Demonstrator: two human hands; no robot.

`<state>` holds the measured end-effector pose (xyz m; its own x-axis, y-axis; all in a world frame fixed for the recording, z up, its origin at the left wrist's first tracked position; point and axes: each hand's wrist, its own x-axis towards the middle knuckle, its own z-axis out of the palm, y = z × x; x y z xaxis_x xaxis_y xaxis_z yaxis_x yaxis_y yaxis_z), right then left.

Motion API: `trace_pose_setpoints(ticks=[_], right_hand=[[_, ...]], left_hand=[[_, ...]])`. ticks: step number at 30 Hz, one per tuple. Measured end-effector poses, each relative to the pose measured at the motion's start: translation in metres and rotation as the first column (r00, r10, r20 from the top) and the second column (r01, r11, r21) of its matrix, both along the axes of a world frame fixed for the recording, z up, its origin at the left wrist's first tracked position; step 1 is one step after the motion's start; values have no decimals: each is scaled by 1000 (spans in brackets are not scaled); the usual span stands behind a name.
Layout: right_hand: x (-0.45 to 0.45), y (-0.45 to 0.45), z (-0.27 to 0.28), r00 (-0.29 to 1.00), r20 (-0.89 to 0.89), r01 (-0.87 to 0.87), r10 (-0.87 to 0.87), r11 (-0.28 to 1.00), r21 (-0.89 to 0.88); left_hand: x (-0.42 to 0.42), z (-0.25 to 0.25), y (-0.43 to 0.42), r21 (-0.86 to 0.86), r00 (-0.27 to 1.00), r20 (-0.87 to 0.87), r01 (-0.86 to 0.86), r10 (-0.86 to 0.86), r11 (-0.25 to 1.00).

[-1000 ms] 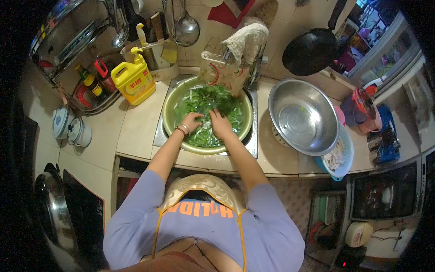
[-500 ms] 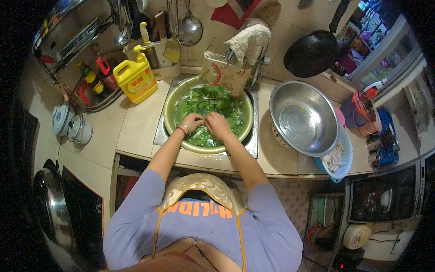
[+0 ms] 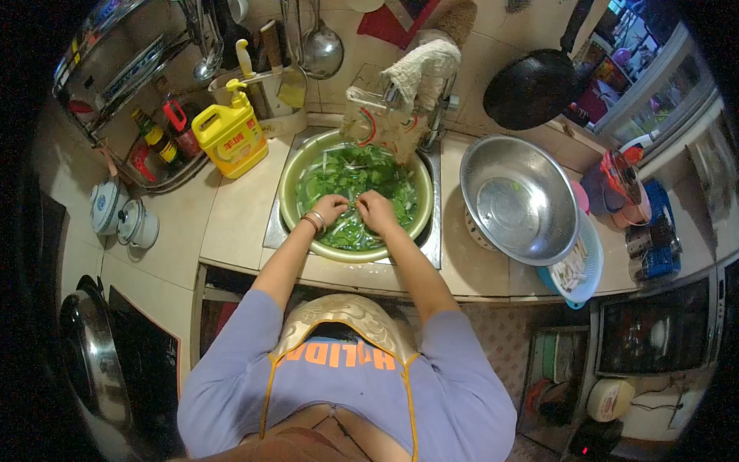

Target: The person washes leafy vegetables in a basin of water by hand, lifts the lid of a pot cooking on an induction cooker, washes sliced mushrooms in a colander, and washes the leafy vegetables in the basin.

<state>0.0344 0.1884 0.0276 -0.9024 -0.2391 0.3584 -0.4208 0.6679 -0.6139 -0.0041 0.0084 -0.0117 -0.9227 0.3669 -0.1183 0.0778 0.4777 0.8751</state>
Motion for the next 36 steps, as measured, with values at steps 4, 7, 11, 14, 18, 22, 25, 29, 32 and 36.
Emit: trace_pose_setpoints(ticks=[4,7,11,14,18,22,25,29,32,36], right_hand=[[1,0,18,968,-236,56,-82,992,-114],[6,6,71,914,-366,98,-175,971,-218],[34,44,182,792,-511,295,-333,943,-157],[63,87,236,640,-535,588,-552,799,-121],[86,130,243,439,-635,870,-636,476,125],[82,95,214,644,-567,652,-513,756,56],[68,46,158,947,-255,218,-194,973,71],[32,29,62,919,391,-163,-42,864,477],[15,5,38,716,659,-322,-230,728,605],[0,-11,-8,724,620,-232,-301,741,630]], left_hand=[[2,0,1,-79,995,-102,-3,-5,997],[-1,-3,0,-129,989,-144,13,-31,992],[1,7,0,-207,988,-127,62,-90,976],[0,1,0,-249,982,-135,92,-128,964],[0,8,1,-292,978,-62,173,-199,941],[10,27,3,-291,975,-60,189,-215,938],[17,36,5,-323,967,-81,204,-242,924],[34,53,10,-544,956,-138,145,-259,826],[42,64,17,-734,959,-141,64,-244,676],[48,72,28,-755,974,109,211,-199,621]])
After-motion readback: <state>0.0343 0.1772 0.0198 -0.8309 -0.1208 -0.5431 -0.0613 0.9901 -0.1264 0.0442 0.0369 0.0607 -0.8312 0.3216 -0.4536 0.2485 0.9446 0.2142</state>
